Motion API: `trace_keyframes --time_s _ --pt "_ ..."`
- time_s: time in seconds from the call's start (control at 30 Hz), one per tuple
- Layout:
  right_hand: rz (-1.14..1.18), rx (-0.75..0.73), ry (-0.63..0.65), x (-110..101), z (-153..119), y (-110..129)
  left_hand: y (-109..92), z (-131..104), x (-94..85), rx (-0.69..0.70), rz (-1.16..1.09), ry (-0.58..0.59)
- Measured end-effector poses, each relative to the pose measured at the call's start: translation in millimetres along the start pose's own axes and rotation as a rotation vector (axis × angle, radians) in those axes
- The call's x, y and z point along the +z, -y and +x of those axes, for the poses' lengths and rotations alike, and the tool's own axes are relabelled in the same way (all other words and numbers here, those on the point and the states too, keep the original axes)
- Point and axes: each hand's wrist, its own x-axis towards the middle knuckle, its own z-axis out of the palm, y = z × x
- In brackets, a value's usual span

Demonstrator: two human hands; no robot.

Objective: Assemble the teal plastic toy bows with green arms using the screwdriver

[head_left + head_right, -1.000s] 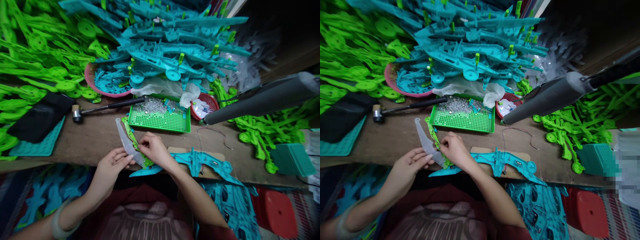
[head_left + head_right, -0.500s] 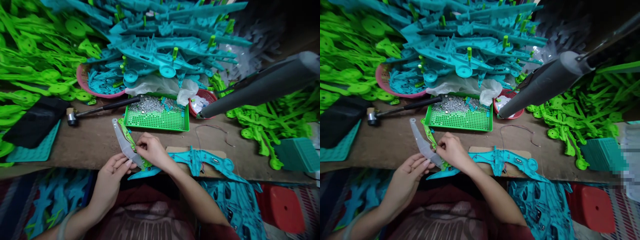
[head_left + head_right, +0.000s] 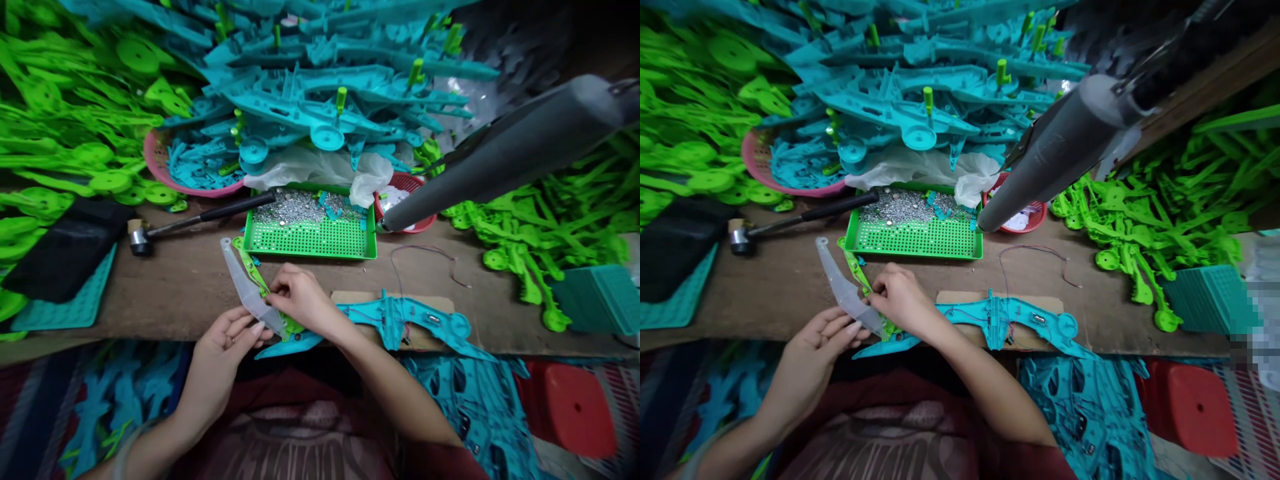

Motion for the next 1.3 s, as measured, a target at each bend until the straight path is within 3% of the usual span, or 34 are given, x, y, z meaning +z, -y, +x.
trace_keyframes --time_s 0.33,0.57,0.67,0.73,0.83,1.03,1.17,1.3 --pt "-0.149 -0.026 0.003 4 5 6 6 1 -4.6 0.036 0.018 0.079" --pt "-0.199 -0.045 -0.038 5 6 8 -13 16 -2.8 0.157 0.13 0.078" --pt "-0.16 -0.103 0.017 -1 2 4 -22 25 -2.2 0.143 0.204 0.113" --pt "-0.135 -0.155 0.053 -4 -4 2 -27 29 -3.5 0.124 0.25 0.137" --pt "-0.162 -0.194 0.008 -5 -16 1 -33 32 -6.1 0.101 0.28 0.168" --pt "-0.51 -0.266 -0.02 -4 -61 -1 -48 37 -3.7 0.045 0.354 0.182" --pt "-0.472 -0.315 -0.013 -7 -85 -15 -53 39 -0.2 0.029 0.407 0.162" --pt "-0.409 -0.371 0.004 -9 -86 -27 -49 42 -2.2 0.071 0.457 0.115"
